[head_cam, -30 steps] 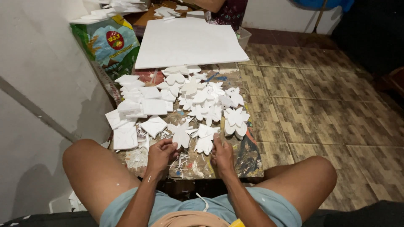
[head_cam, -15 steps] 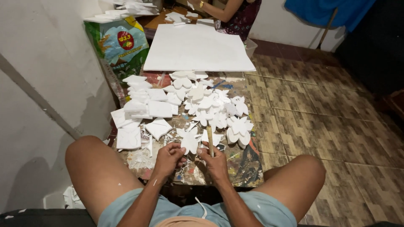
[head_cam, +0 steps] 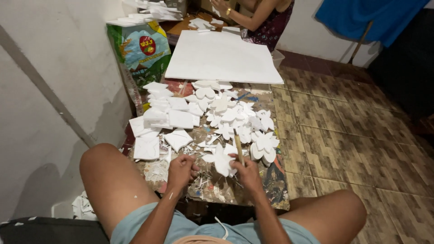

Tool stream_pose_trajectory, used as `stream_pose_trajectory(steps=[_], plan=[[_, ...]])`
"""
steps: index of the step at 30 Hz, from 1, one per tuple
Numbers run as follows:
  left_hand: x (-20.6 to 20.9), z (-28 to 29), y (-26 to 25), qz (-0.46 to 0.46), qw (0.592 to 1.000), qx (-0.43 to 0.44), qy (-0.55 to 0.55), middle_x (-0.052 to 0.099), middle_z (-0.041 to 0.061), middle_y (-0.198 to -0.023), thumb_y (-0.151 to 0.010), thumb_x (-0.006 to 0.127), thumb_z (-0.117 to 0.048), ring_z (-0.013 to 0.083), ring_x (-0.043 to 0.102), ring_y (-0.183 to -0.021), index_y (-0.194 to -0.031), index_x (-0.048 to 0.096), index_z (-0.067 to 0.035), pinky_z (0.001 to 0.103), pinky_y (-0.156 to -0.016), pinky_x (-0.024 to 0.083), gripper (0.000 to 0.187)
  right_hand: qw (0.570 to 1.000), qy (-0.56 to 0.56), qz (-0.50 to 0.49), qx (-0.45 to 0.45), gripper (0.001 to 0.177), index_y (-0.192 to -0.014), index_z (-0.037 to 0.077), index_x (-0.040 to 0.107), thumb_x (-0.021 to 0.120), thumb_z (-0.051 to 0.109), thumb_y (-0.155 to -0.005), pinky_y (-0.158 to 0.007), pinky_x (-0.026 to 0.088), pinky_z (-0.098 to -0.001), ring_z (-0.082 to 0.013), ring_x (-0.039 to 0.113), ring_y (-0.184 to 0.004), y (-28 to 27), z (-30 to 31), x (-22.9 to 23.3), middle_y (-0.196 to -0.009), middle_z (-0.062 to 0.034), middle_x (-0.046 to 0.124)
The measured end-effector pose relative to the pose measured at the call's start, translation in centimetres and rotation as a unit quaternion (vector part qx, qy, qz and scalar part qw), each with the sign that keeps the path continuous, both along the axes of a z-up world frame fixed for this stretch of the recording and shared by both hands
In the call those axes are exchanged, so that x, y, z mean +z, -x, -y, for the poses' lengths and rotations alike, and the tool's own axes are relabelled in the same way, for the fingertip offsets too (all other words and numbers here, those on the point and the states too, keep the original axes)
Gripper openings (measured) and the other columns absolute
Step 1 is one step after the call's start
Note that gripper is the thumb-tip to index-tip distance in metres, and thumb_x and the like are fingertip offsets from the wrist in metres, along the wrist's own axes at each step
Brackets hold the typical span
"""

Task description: Using a small wooden stick to remove waste material and refine the edges of pre-cut foam butterfly shapes.

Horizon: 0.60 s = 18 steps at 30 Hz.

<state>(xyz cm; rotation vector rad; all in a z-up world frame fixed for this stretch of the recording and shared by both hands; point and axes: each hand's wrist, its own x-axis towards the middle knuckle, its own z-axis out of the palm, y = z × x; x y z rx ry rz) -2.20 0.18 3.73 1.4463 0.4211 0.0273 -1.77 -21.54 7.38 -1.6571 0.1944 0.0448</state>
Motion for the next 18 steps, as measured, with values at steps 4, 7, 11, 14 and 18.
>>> stream_pose_trajectory(steps=[4,7,11,14,18], plan=[[-0.2,0.2,0.0,-0.006,0.999,0.044,0.014,0.070,0.017,-0.066,-0.093,0.059,-0.017,0.0157,0.060,-0.044,-0.094,0.067,-0.001,0.023,-0.038,0.050,0.018,0.992,0.120,0.014,-0.021,0.038,-0.109,0.018,0.080,0.078,0.034,-0.074,-0.077,0.051,-0.0400,-0.0246,0.067,-0.083,-4.0,1.0,1.0,-0.089,-0.0103,0.075],[-0.3,0.4,0.0,-0.021,0.998,0.030,-0.058,0.070,0.008,-0.060,-0.089,0.060,-0.020,0.0157,0.062,-0.042,-0.093,0.070,-0.011,0.026,-0.038,0.049,0.015,0.987,0.074,0.044,-0.138,0.038,-0.118,0.005,0.073,0.069,0.030,-0.089,-0.086,0.047,-0.0435,-0.0250,0.058,-0.092,-4.1,1.0,4.6,-0.098,-0.0169,0.073],[2.0,0.2,1.2,-0.032,0.977,0.026,-0.209,0.076,0.002,-0.081,-0.087,0.058,-0.029,0.0246,0.067,-0.073,-0.100,0.073,-0.021,0.038,-0.068,0.054,0.021,0.978,0.076,0.052,-0.188,0.029,-0.107,0.013,0.077,0.071,0.032,-0.086,-0.077,0.047,-0.0361,-0.0196,0.059,-0.084,-3.5,2.6,3.5,-0.095,-0.0082,0.075],[1.5,-0.2,1.3,0.024,0.939,0.048,-0.339,0.075,0.006,-0.098,-0.090,0.058,-0.026,0.0326,0.070,-0.099,-0.104,0.072,-0.020,0.046,-0.085,0.055,0.021,0.980,0.097,0.030,-0.173,0.032,-0.108,0.010,0.077,0.071,0.031,-0.085,-0.075,0.048,-0.0389,-0.0224,0.061,-0.083,-1.0,2.9,1.9,-0.089,-0.0128,0.075],[6.9,-0.6,2.4,0.031,0.865,0.134,-0.482,0.061,0.014,-0.120,-0.094,0.064,-0.014,0.0358,0.058,-0.118,-0.113,0.067,-0.009,0.046,-0.096,0.053,0.020,0.984,0.105,-0.002,-0.144,0.027,-0.101,0.010,0.079,0.074,0.029,-0.083,-0.051,0.045,-0.0319,-0.0185,0.057,-0.053,-0.2,3.0,0.0,-0.056,-0.0079,0.065]])
